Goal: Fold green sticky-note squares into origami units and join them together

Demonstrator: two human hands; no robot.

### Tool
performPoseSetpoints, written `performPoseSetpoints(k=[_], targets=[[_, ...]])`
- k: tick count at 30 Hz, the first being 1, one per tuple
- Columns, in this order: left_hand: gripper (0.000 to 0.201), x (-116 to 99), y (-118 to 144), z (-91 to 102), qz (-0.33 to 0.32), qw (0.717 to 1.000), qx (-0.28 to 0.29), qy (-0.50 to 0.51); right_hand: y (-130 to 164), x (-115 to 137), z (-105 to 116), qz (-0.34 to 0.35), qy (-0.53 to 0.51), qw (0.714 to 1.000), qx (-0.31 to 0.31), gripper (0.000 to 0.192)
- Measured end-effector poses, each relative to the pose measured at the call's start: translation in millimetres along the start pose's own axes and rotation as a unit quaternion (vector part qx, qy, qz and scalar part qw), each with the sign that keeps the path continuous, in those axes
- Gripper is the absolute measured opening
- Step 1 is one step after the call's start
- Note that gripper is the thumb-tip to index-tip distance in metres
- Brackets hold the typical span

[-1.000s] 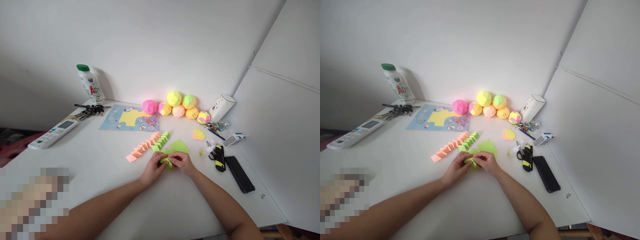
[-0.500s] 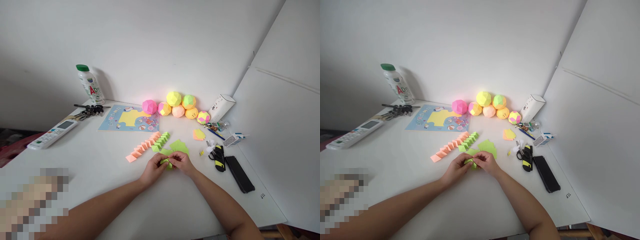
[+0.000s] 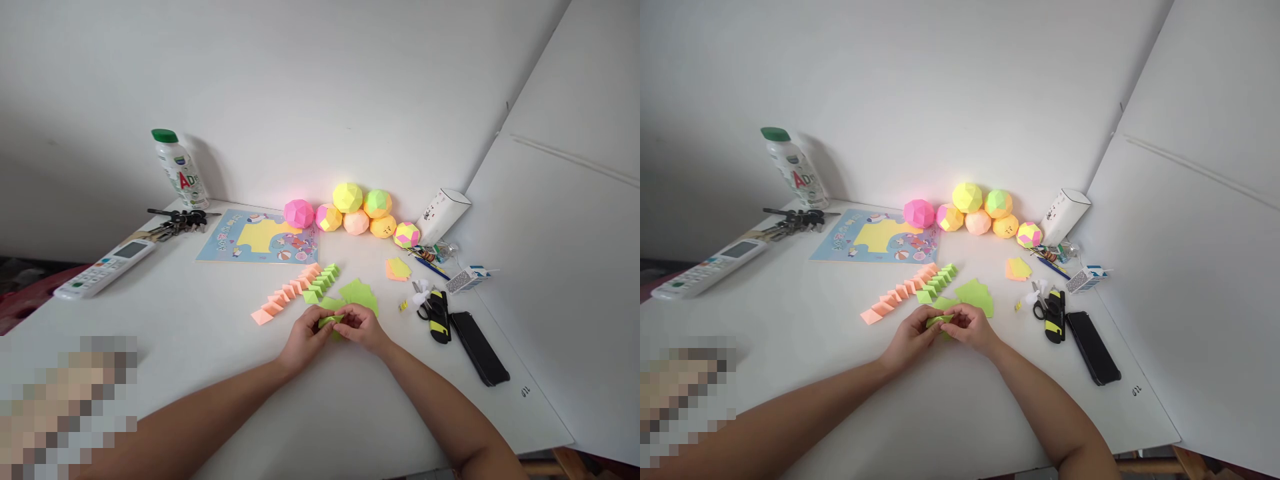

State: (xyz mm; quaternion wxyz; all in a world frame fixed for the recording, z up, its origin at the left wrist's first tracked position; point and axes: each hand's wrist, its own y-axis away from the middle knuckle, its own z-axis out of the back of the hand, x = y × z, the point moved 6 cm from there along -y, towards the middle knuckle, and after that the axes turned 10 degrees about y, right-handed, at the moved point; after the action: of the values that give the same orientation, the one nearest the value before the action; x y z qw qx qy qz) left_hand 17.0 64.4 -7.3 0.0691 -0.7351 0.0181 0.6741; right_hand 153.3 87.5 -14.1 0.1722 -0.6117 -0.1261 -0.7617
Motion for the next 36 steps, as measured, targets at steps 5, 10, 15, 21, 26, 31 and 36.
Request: performPoseSetpoints(k=[5,10,15,21,26,31,36], targets=[[0.025,0.4,0.5,-0.8,0.026,1.000,0.008,0.007,0.9,1.4,-1.6,0.002,0.008,1.000,-0.006,0.019],[0.025,-0.8,0.3,-1.8,0.019,1.000,0.014,-0.013,0.5,3.7,-0.9,0.011,0.017,1.000,-0.018,0.015],[0.023,-1.5,0.5,-0.7,0.011,1.000,0.008,-0.022,-0.1,4.1,-1.2,0.014,0.023,0.999,-0.022,0.013],[0.023,0.5,0.1,0.6,0.021,1.000,-0.002,-0.004,0.3,1.6,-1.1,-0.022,0.011,1.000,-0.019,0.019],[0.026,3.8,1.2,-1.1,0.064,0.997,-0.004,0.040,0.3,-0.1,0.2,-0.023,0.023,0.999,-0.024,0.017],[0.029,3.4,3.3,-2.3,0.089,0.994,-0.008,0.068,-0.5,-1.1,0.1,-0.024,0.012,0.999,-0.020,0.018],[0.028,2.2,2.9,-1.8,0.073,0.994,-0.007,0.075,-1.4,-1.9,-0.1,-0.024,0.006,1.000,-0.016,0.018]])
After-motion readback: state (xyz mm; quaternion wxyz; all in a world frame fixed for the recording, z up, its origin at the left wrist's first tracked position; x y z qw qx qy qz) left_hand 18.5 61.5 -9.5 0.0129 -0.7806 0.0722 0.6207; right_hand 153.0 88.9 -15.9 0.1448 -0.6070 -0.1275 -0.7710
